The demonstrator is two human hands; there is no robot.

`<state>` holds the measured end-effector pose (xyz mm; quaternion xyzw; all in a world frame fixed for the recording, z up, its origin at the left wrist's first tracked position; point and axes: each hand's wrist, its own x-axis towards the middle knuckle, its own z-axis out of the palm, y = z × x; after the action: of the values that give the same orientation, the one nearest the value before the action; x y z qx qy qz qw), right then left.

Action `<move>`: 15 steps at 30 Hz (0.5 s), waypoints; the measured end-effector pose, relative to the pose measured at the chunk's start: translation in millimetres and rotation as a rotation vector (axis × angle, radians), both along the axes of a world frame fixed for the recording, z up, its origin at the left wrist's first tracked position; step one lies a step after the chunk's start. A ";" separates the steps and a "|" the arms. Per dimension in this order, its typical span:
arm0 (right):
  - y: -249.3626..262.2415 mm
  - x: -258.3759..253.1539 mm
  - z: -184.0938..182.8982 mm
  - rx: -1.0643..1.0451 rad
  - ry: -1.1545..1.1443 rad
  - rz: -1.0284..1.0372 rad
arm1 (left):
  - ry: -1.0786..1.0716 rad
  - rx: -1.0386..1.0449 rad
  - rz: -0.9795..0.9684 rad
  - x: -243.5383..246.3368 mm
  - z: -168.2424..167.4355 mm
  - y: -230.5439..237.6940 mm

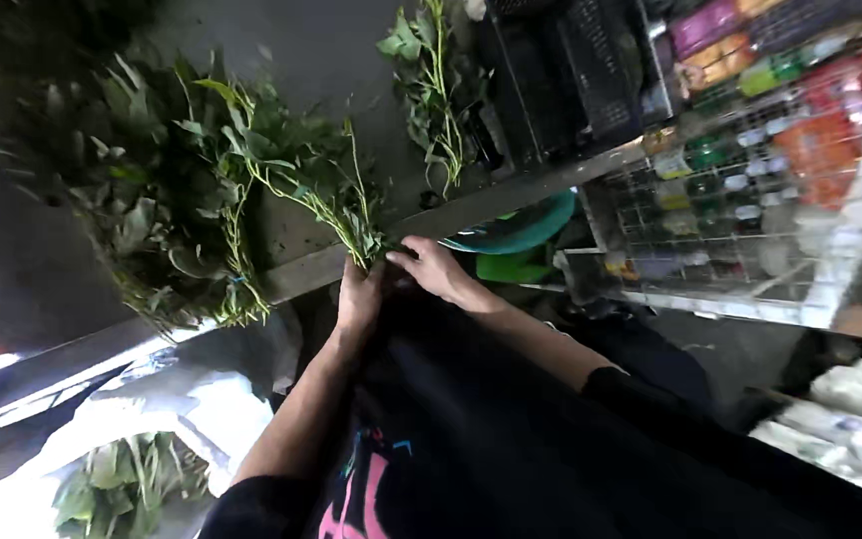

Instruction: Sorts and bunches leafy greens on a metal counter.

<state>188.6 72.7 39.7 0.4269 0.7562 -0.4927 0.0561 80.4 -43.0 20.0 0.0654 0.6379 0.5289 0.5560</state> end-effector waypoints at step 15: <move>91.7 -45.9 9.1 -0.047 0.206 0.202 | -0.390 0.137 0.150 28.0 21.8 16.8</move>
<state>142.7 164.4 48.7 0.2943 0.7853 -0.5434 0.0377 108.4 -26.2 41.7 -0.0479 0.4839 0.6135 0.6222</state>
